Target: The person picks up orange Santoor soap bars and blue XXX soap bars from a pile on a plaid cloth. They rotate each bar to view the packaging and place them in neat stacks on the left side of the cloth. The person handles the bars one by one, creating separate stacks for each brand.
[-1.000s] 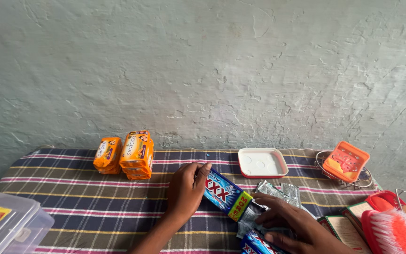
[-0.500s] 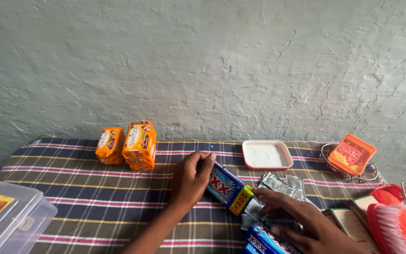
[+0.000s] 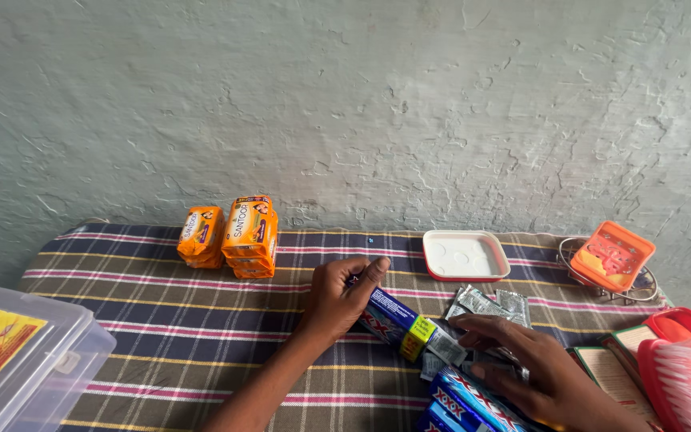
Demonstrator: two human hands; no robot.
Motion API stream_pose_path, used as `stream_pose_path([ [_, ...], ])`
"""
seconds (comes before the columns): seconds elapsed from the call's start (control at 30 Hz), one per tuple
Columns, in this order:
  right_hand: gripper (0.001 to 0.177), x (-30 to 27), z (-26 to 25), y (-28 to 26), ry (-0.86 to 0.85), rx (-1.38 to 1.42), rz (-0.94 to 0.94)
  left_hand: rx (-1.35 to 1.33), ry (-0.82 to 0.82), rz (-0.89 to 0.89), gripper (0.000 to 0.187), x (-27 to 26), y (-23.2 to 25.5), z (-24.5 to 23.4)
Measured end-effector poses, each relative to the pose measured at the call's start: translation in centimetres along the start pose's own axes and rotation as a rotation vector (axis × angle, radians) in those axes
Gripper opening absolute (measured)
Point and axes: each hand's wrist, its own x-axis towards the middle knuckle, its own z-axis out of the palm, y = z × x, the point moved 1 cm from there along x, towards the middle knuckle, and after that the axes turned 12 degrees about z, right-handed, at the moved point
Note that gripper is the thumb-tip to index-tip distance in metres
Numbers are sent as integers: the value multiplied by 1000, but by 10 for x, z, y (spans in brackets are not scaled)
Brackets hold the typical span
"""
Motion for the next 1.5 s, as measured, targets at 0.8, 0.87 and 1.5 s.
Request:
stream_pose_path([
  [0.8,72,14,7,38,307,578,174,-578,-20,-165,26,-26,44,63],
  [0.87,67,12,5,36,287,619,187,-627,-53,-188,21,-28,44,60],
  [1.5,57,13,-7,30,275,569,374,-849,-178,-373,30,-22,43,51],
])
